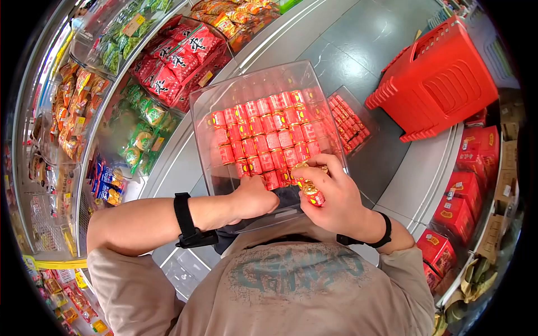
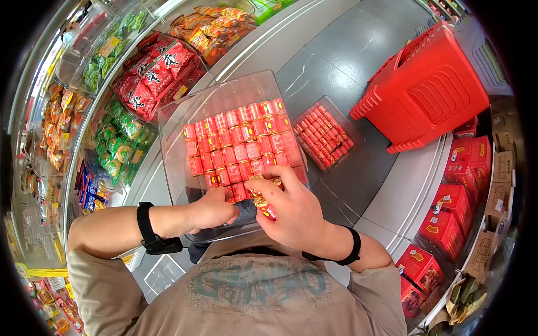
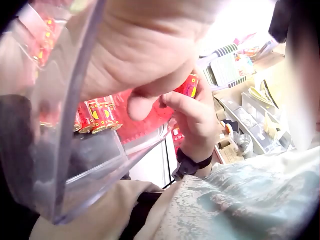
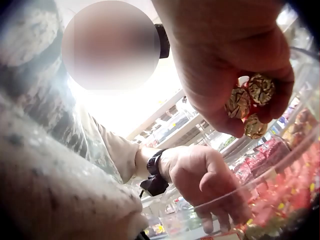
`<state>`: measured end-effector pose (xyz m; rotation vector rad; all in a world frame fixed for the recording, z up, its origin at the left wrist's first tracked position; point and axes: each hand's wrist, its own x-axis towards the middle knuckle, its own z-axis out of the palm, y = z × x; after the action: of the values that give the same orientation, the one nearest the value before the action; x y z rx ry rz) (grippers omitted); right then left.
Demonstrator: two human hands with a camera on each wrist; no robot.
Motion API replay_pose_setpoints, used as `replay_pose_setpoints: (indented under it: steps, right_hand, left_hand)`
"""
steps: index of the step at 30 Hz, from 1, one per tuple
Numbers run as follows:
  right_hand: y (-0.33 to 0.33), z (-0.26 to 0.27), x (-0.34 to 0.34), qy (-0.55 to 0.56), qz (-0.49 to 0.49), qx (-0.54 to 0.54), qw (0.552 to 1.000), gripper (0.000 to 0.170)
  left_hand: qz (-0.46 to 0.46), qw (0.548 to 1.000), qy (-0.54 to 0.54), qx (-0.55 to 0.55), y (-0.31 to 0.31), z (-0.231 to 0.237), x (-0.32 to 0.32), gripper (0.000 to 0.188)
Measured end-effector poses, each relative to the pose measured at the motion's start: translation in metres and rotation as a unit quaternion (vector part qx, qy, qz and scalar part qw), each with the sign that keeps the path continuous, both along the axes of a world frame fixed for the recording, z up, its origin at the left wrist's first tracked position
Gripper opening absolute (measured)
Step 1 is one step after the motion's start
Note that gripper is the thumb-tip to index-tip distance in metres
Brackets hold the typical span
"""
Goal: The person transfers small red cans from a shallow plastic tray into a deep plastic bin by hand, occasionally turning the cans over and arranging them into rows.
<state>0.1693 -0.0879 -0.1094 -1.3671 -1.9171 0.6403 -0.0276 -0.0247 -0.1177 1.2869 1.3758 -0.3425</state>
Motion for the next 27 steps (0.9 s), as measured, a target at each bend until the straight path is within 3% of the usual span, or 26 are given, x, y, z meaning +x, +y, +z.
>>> replay_pose_setpoints:
  steps: [3, 4, 7, 9, 11, 14, 17, 18, 23, 25, 27]
  right_hand:
    - [0.001, 0.001, 0.000, -0.005, 0.000, -0.002, 1.000, 0.046]
    - [0.001, 0.002, 0.000, -0.006, -0.001, -0.005, 1.000, 0.046]
    - [0.001, 0.007, 0.000, 0.000, -0.001, -0.016, 1.000, 0.046]
    - [0.002, 0.009, 0.001, 0.019, 0.015, -0.028, 0.999, 0.044]
    - [0.003, 0.011, -0.001, 0.045, 0.041, -0.055, 0.997, 0.042]
    - [0.006, 0.011, -0.007, 0.093, 0.084, -0.108, 0.986, 0.042]
    - [0.007, 0.012, -0.010, 0.122, 0.132, -0.155, 0.971, 0.044]
    - [0.007, 0.011, -0.010, 0.127, 0.143, -0.166, 0.968, 0.045]
    - [0.008, 0.002, -0.007, 0.164, 0.203, -0.196, 0.945, 0.055]
    - [0.009, 0.000, -0.007, 0.170, 0.208, -0.194, 0.944, 0.052]
    - [0.010, -0.001, -0.009, 0.189, 0.208, -0.233, 0.931, 0.050]
  left_hand:
    - [0.017, 0.997, 0.023, -0.071, 0.002, -0.003, -0.003, 0.061]
    - [0.027, 0.999, 0.013, -0.035, 0.001, 0.003, -0.002, 0.061]
    - [0.021, 0.993, -0.040, -0.111, 0.011, 0.052, -0.003, 0.062]
    - [-0.035, 0.998, -0.050, 0.015, -0.003, 0.029, -0.023, 0.066]
    - [-0.038, 0.981, -0.151, 0.117, -0.007, 0.057, -0.023, 0.064]
    - [-0.065, 0.943, -0.214, 0.248, -0.016, 0.064, -0.018, 0.065]
    - [-0.177, 0.905, -0.206, 0.328, -0.023, 0.053, -0.021, 0.064]
    - [-0.173, 0.895, -0.210, 0.355, -0.025, 0.049, -0.021, 0.062]
    - [-0.151, 0.921, -0.192, 0.302, -0.026, 0.047, -0.028, 0.057]
    - [-0.138, 0.942, -0.157, 0.264, -0.029, 0.045, -0.030, 0.054]
    - [-0.107, 0.939, -0.188, 0.269, -0.035, 0.039, -0.032, 0.051]
